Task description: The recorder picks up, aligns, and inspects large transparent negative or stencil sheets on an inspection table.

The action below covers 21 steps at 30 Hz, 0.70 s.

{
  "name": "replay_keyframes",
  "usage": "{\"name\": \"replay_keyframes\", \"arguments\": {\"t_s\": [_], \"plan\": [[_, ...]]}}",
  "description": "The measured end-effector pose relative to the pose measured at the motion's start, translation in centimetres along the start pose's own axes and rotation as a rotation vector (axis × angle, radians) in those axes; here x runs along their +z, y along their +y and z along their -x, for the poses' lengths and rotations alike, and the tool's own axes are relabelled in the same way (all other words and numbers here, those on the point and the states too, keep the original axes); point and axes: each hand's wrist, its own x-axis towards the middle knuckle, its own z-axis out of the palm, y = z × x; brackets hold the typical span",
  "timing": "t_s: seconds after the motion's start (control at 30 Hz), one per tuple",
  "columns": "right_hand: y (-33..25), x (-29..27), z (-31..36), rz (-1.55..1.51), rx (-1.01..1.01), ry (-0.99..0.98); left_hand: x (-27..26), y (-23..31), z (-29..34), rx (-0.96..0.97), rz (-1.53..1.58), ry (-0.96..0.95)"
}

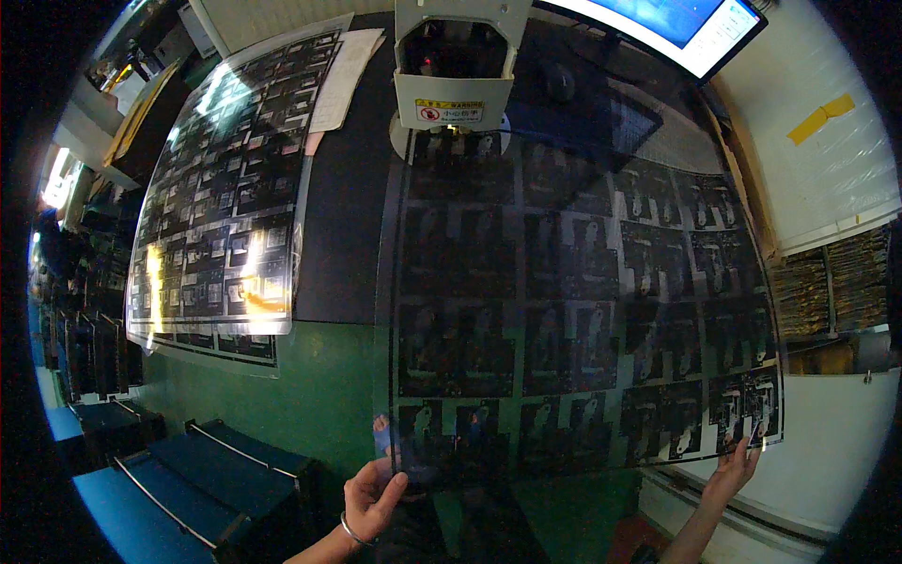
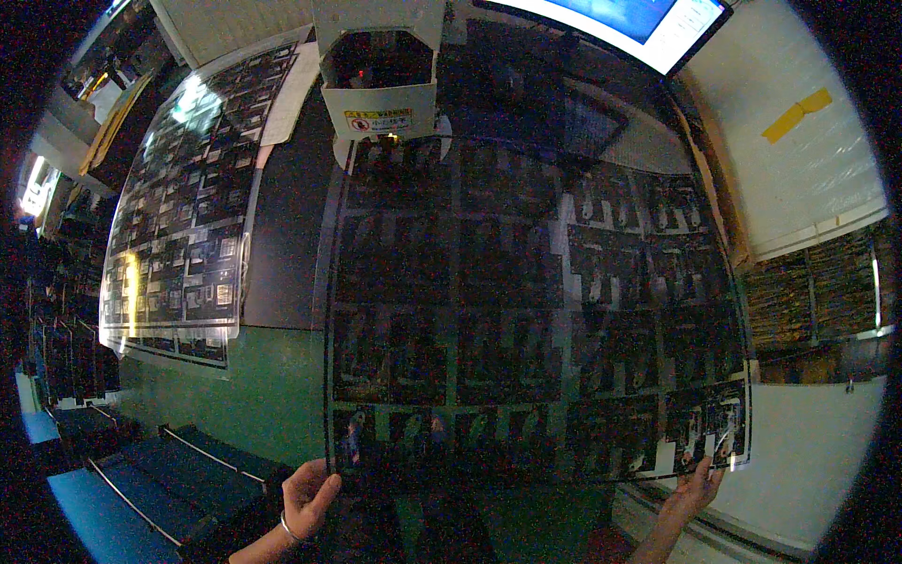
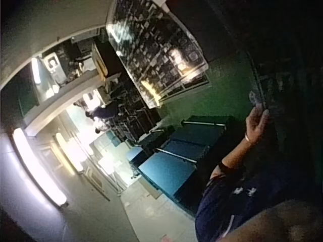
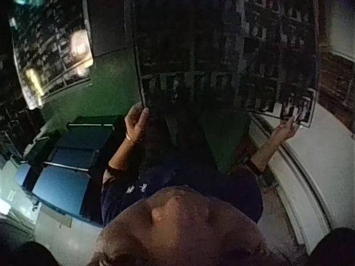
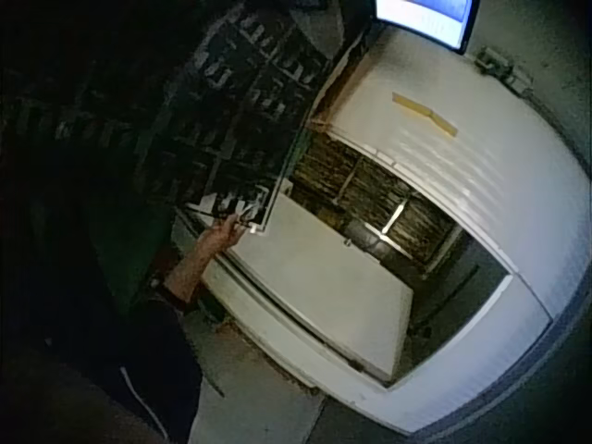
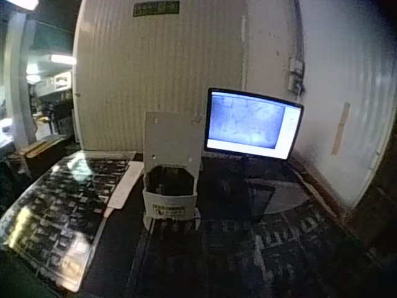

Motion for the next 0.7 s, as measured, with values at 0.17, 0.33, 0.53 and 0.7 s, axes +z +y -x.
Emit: {"name": "replay_keyframes", "arguments": {"t_s": [0.17,0.33,0.53,0.7], "plan": [[-1.2,1.9,1.0,-0.014,-0.010,0.079,0.3,0.4,-0.2,-0.012,0.034,-0.002],[-2.1,1.4,1.1,0.018,0.051,-0.066,0.3,0.6,-0.3,-0.003,0.042,-0.003],[-1.0,0.3,0.2,0.007,0.033,-0.075,0.5,0.9,-0.3,-0.005,0.048,0.006],[-3.0,2.5,1.7,0.003,0.035,-0.060,0.3,0.7,-0.3,0.020,0.003,-0.022]]}}
